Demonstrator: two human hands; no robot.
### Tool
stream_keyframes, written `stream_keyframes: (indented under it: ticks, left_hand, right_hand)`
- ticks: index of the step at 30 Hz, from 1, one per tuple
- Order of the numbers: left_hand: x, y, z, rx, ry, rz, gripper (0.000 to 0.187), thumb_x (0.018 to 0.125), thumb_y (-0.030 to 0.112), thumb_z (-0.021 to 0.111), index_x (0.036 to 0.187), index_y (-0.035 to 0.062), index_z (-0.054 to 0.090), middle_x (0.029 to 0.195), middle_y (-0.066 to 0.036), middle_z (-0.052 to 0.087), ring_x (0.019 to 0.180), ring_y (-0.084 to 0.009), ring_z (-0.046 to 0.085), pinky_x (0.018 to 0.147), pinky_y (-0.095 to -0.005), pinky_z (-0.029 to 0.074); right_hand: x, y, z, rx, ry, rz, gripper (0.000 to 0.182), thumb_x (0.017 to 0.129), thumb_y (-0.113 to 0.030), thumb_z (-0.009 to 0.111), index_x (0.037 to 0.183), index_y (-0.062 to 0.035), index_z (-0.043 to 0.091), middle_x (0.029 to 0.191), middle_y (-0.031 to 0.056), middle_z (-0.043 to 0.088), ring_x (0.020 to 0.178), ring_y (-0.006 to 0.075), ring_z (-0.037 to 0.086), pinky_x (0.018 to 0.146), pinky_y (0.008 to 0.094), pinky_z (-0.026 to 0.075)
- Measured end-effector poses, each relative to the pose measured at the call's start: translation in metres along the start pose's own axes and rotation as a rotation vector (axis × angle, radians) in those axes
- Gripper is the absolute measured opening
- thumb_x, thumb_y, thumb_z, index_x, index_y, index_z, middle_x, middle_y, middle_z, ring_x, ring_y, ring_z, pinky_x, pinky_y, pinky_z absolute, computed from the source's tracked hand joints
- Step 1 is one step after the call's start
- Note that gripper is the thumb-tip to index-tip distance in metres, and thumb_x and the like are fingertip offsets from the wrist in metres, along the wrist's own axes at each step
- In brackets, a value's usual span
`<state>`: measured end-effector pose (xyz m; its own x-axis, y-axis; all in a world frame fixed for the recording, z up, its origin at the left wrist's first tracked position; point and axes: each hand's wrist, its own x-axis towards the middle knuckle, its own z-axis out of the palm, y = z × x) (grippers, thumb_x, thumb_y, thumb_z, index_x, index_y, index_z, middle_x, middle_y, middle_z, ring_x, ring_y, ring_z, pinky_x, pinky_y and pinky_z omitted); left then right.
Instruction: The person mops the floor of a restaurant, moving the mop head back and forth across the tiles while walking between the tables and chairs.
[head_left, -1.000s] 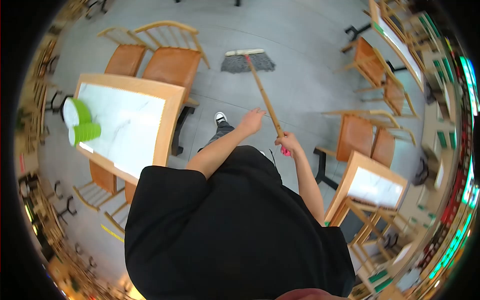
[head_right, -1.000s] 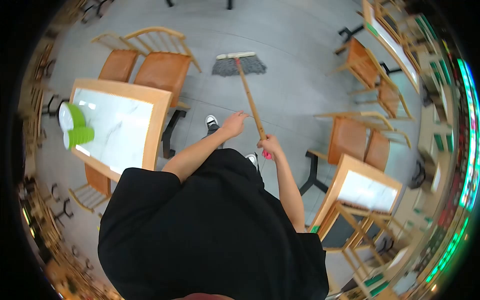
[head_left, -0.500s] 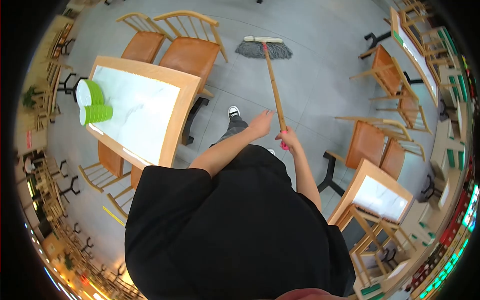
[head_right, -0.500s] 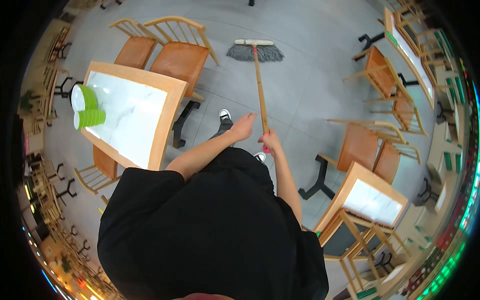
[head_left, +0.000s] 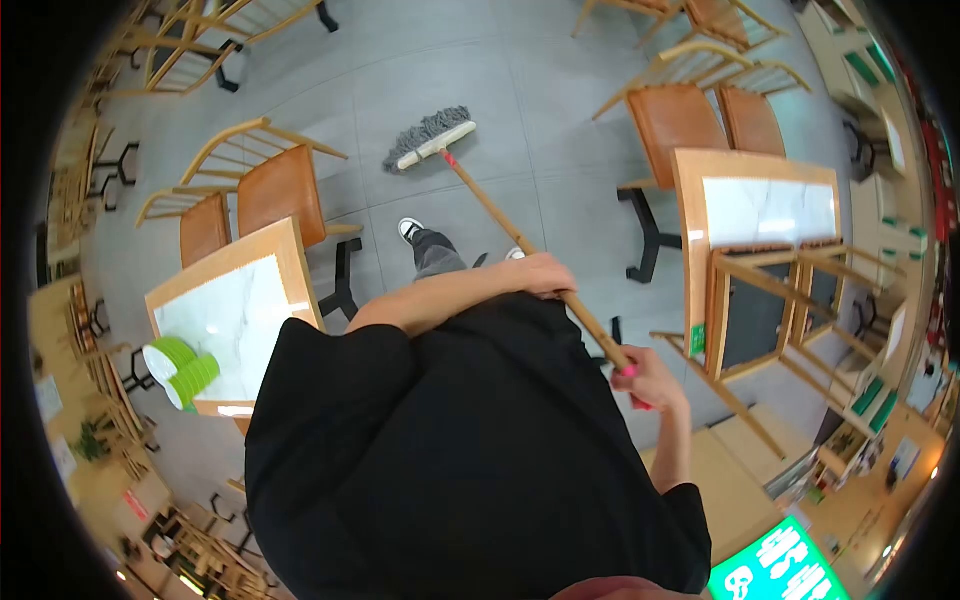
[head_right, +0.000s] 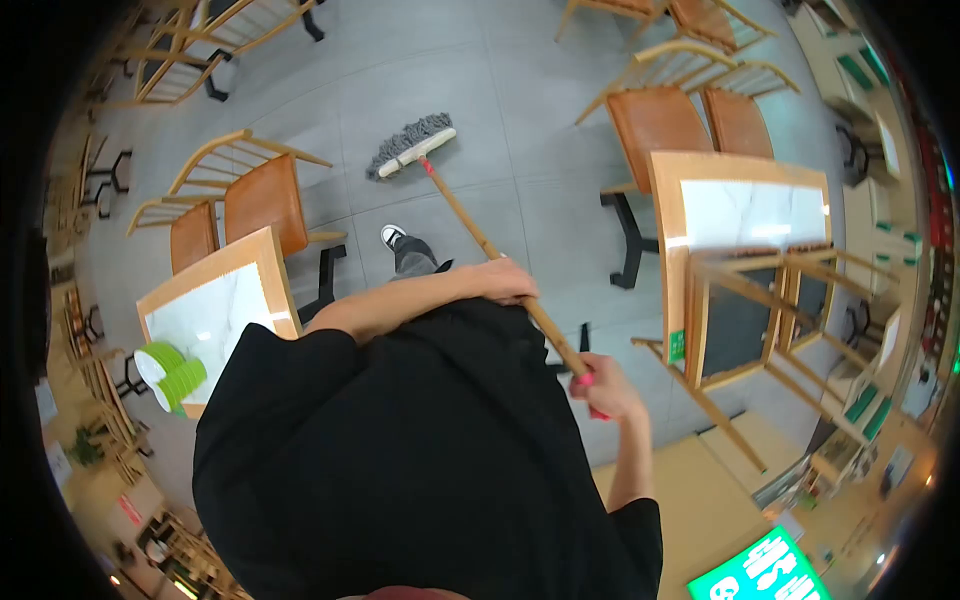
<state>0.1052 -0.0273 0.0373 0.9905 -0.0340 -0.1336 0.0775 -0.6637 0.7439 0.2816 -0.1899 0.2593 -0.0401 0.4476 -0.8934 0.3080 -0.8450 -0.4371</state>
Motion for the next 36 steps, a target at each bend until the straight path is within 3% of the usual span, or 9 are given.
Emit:
stream_keyframes:
  ticks: [2,6,11,14,17,20,28,32,36]
  left_hand:
    - [0.021,0.026,-0.012,0.009,-0.027,0.074,0.011,0.074,0.017,0.061,0.083,0.0120,0.057,0.084,-0.007,0.063,0.082,-0.0326,0.060,0.065,-0.0442,0.048]
    - [0.031,0.032,-0.013,-0.013,-0.046,0.004,0.010,0.074,0.012,0.058,0.084,0.0119,0.057,0.085,-0.007,0.062,0.085,-0.0315,0.060,0.068,-0.0444,0.048]
    - [-0.017,-0.068,0.019,-0.016,0.051,-0.323,0.024,0.074,0.003,0.056,0.096,0.0113,0.060,0.100,-0.009,0.061,0.101,-0.0290,0.057,0.084,-0.0405,0.047]
    - [-0.062,-0.105,0.009,-0.171,0.266,-0.382,0.035,0.074,0.001,0.051,0.106,0.0090,0.059,0.107,-0.013,0.059,0.107,-0.0322,0.053,0.092,-0.0409,0.043]
    - [-0.101,-0.122,0.001,-0.249,0.526,-0.612,0.041,0.075,0.000,0.048,0.113,0.0080,0.057,0.112,-0.015,0.058,0.110,-0.0329,0.051,0.094,-0.0422,0.042]
    - [-0.142,-0.121,-0.022,-0.311,0.647,-0.814,0.042,0.076,0.002,0.048,0.117,0.0068,0.055,0.112,-0.017,0.057,0.110,-0.0346,0.051,0.095,-0.0431,0.041]
    - [-0.246,-0.138,-0.003,-0.472,0.660,-0.998,0.044,0.077,0.008,0.052,0.121,0.0080,0.053,0.113,-0.017,0.059,0.108,-0.0346,0.055,0.093,-0.0427,0.043]
    - [-0.273,-0.122,-0.008,-0.554,0.683,-1.109,0.046,0.076,0.010,0.053,0.122,0.0063,0.053,0.110,-0.017,0.061,0.106,-0.0329,0.056,0.091,-0.0410,0.044]
    - [-0.264,-0.126,-0.002,-0.689,0.786,-1.126,0.043,0.078,0.012,0.054,0.120,0.0049,0.053,0.109,-0.016,0.062,0.104,-0.0310,0.058,0.088,-0.0400,0.046]
  right_hand:
    - [-0.029,0.011,-0.017,0.043,-0.003,0.036,0.016,0.068,0.001,0.060,0.082,-0.0021,0.054,0.060,0.0028,0.051,0.037,0.0115,0.043,0.033,0.0272,0.033]
    - [-0.027,0.011,-0.025,0.022,0.030,0.048,0.015,0.067,0.001,0.060,0.080,-0.0024,0.052,0.060,0.0032,0.051,0.036,0.0118,0.043,0.032,0.0277,0.033]
    - [0.114,-0.006,0.011,-0.065,0.031,-0.026,0.018,0.067,0.002,0.059,0.084,-0.0025,0.054,0.058,0.0043,0.052,0.034,0.0129,0.045,0.030,0.0282,0.033]
    - [0.157,-0.055,0.032,-0.059,-0.061,-0.036,0.024,0.068,0.001,0.060,0.090,-0.0011,0.052,0.054,0.0056,0.049,0.033,0.0155,0.045,0.029,0.0311,0.032]
    - [0.188,-0.084,0.049,-0.062,-0.066,-0.054,0.028,0.067,0.001,0.061,0.094,0.0008,0.052,0.054,0.0069,0.048,0.034,0.0171,0.047,0.029,0.0325,0.033]
    - [0.235,-0.122,0.054,-0.093,-0.080,-0.074,0.032,0.066,0.002,0.062,0.097,0.0032,0.052,0.056,0.0078,0.050,0.035,0.0187,0.049,0.029,0.0331,0.034]
    - [0.382,-0.281,0.165,-0.234,-0.145,-0.204,0.023,0.068,-0.001,0.062,0.088,0.0014,0.049,0.063,0.0099,0.053,0.039,0.0179,0.051,0.032,0.0320,0.037]
    - [0.442,-0.280,0.207,-0.303,-0.128,-0.234,0.024,0.070,-0.003,0.060,0.089,0.0035,0.048,0.068,0.0121,0.056,0.043,0.0191,0.053,0.035,0.0319,0.041]
    - [0.445,-0.252,0.194,-0.195,-0.063,-0.340,0.024,0.073,-0.007,0.059,0.091,0.0020,0.047,0.068,0.0116,0.057,0.044,0.0167,0.052,0.037,0.0304,0.041]
